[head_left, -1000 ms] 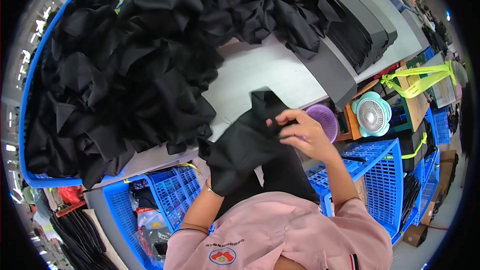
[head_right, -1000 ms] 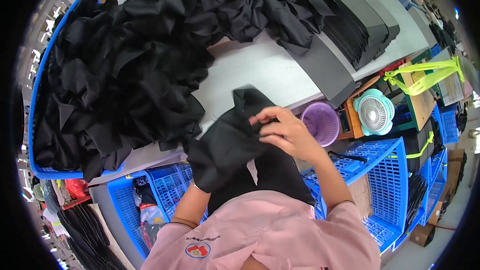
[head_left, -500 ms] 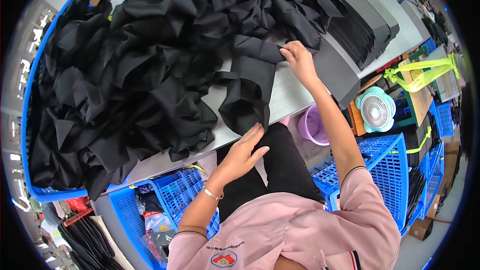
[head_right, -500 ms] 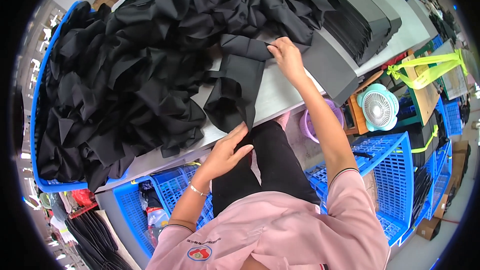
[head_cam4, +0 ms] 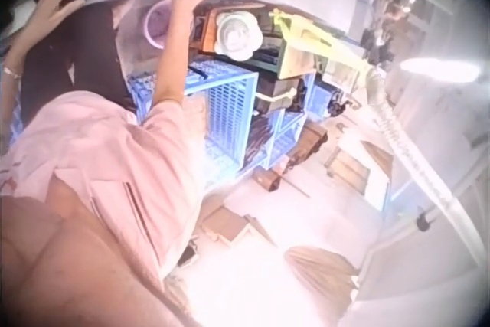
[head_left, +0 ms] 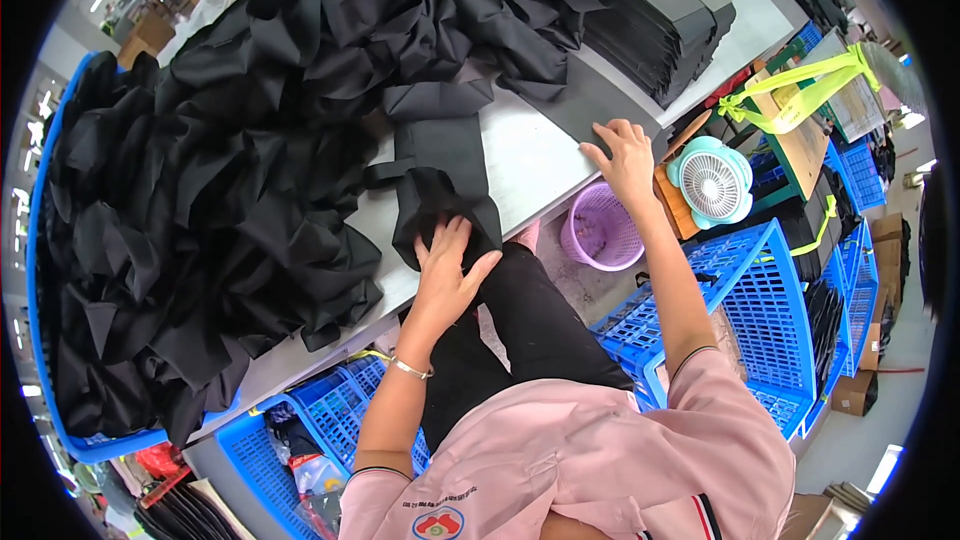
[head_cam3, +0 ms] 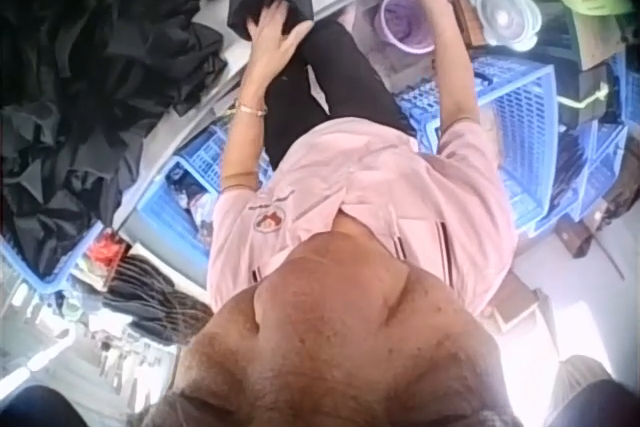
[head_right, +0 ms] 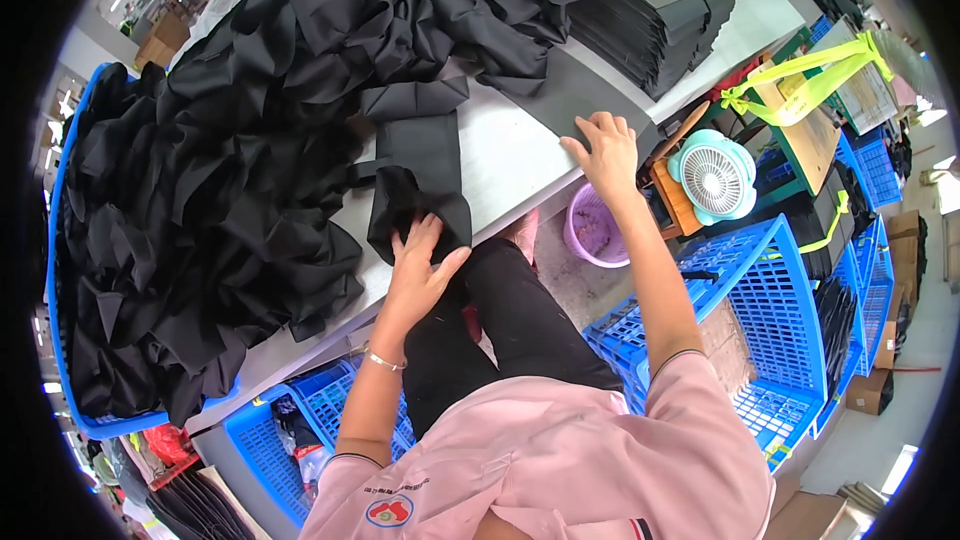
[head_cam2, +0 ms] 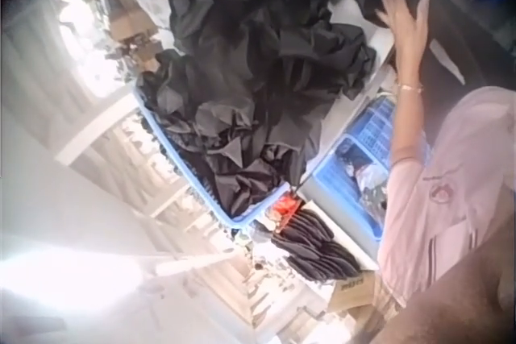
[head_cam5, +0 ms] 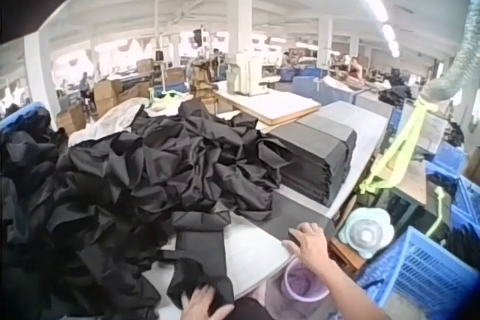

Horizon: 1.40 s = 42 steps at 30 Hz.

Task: Folding and checking black fabric pieces at a factory workbench.

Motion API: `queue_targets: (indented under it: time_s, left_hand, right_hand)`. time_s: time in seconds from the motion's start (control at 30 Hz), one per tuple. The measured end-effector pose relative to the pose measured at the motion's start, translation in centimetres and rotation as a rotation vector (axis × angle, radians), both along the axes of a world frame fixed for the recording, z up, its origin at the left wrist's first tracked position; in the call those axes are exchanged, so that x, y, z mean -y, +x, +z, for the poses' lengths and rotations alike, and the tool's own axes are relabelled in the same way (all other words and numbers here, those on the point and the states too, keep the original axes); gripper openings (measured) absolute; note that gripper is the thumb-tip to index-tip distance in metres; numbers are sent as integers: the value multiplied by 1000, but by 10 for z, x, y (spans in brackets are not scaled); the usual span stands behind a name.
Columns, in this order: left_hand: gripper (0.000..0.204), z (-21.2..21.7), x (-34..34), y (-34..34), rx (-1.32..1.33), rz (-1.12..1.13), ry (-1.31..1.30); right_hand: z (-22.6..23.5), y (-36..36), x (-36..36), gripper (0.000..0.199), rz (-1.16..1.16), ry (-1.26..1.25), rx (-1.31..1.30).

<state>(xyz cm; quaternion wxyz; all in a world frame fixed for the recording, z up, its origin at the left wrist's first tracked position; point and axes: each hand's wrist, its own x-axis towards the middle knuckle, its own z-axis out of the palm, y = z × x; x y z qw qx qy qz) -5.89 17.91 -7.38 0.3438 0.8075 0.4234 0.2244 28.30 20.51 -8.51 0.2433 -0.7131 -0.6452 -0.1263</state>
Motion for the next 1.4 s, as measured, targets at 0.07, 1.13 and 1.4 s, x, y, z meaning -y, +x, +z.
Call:
queue_targets:
  time_s: [0.07, 1.13, 1.4]
  left_hand:
    - [66, -8, 0, 12, -13, 144, 55]
    - [35, -1, 99, 81, 872, 105, -937]
    - [35, -15, 102, 87, 819, 79, -1043]
  right_hand:
    - [0, 4, -5, 30, 81, 77, 89]
    - [-6, -9, 11, 20, 90, 165, -137]
    - [-6, 17, -6, 5, 255, -38, 242]
